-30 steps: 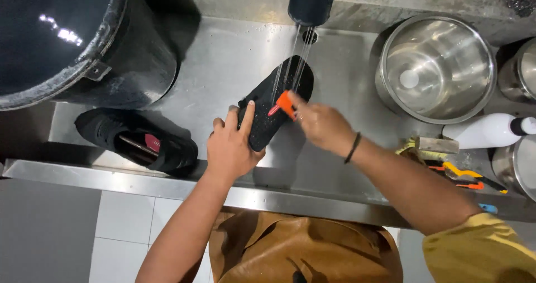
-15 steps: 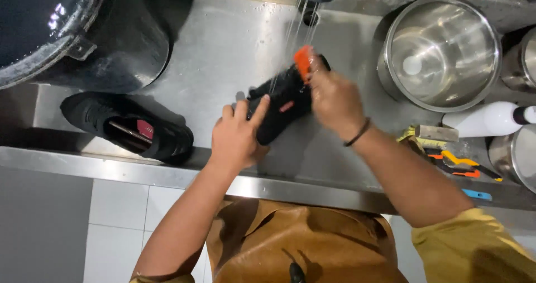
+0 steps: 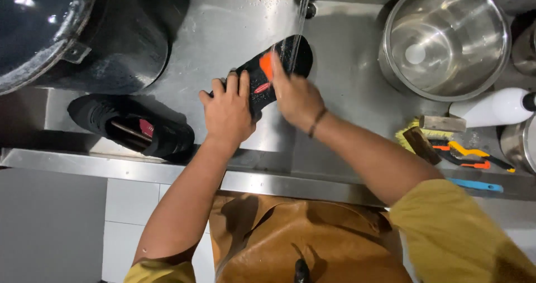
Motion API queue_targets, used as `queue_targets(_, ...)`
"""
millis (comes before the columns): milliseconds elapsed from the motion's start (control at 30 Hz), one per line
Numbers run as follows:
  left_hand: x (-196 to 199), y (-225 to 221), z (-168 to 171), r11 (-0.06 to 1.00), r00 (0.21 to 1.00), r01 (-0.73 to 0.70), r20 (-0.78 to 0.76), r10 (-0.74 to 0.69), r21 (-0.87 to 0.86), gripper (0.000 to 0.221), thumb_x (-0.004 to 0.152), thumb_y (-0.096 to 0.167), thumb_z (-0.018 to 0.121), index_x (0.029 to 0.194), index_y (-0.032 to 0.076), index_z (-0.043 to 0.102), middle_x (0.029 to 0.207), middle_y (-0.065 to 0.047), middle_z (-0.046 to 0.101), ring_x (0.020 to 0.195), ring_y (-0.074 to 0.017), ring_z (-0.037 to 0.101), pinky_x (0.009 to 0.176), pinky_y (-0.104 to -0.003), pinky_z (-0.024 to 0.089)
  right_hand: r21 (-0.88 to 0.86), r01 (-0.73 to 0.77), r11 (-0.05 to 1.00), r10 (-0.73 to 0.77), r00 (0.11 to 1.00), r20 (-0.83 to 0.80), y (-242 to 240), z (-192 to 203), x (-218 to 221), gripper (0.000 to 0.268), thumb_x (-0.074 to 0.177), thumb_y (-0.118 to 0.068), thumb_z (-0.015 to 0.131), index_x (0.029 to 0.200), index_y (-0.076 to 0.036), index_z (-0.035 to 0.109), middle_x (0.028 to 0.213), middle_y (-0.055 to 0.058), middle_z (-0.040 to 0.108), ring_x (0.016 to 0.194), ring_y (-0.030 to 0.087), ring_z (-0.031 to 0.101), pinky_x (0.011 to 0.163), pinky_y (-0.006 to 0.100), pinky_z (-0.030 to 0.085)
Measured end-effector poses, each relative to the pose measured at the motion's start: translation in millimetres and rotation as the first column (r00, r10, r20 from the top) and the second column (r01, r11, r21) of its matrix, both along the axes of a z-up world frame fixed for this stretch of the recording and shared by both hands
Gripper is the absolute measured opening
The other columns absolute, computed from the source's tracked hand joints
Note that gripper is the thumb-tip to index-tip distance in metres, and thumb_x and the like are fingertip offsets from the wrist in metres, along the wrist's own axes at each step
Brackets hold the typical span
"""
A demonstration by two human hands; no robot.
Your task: Scrubbing and rinsing the sole of a black sneaker in a sink using a small cleaning tool.
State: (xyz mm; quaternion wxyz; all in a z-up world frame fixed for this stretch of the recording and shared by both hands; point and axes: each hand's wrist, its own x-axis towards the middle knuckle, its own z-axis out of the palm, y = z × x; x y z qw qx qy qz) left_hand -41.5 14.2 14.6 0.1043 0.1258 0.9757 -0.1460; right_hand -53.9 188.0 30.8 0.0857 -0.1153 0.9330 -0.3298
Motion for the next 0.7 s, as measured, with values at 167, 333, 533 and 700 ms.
queue_targets(167, -1.4, 0.7, -0.7, 1.000, 1.000, 0.010, 0.004, -0.010, 0.026, 0.107, 0.072, 0.053, 0.081, 0.159, 0.015, 0.030, 0.144, -0.009, 0.041, 0.124, -0.0340, 0.043, 0.093, -0.060, 0.039, 0.152, -0.121, 0.981, 0.116, 0.992, 0.046, 39.6, -17.3, 4.9, 0.053, 0.105, -0.027, 0.039, 0.158, -0.016, 0.041, 0.084, 0.031, 0.072, 0.078, 0.049, 0.073, 0.069, 0.058, 0.058)
queue_targets(333, 2.4, 4.3, 0.6, 1.000, 1.000, 0.022, -0.006, -0.022, 0.020, 0.106, 0.074, 0.052, 0.080, 0.159, 0.013, 0.030, 0.144, -0.009, 0.041, 0.122, -0.0325, 0.043, 0.094, -0.058, 0.039, 0.085, 0.042, 0.996, -0.030, 0.990, -0.140, 13.5, -29.8, -14.0, 0.053, 0.106, -0.023, 0.042, 0.157, -0.011, 0.036, 0.078, 0.025, 0.073, 0.079, 0.041, 0.075, 0.067, 0.056, 0.060)
queue_targets(533, -1.5, 2.8, 5.3, 0.999, 1.000, 0.019, 0.023, -0.020, 0.042, 0.104, 0.077, 0.058, 0.077, 0.159, 0.014, 0.031, 0.144, -0.008, 0.042, 0.123, -0.0323, 0.042, 0.095, -0.059, 0.038, 0.102, -0.189, 0.977, 0.171, 0.972, 0.162, 47.8, -11.3, 14.5, 0.055, 0.103, -0.030, 0.036, 0.157, -0.023, 0.041, 0.083, 0.035, 0.071, 0.084, 0.051, 0.072, 0.078, 0.063, 0.056)
queue_targets(700, -0.2, 1.3, 4.0, 1.000, 1.000, 0.016, 0.019, -0.017, 0.025, 0.102, 0.078, 0.055, 0.076, 0.160, 0.013, 0.032, 0.144, -0.008, 0.042, 0.124, -0.0316, 0.041, 0.097, -0.058, 0.036, 0.069, -0.061, 0.996, 0.068, 0.992, -0.105, 1.2, 6.4, 3.7, 0.055, 0.107, -0.014, 0.039, 0.159, 0.000, 0.027, 0.083, 0.031, 0.072, 0.078, 0.044, 0.075, 0.065, 0.053, 0.062)
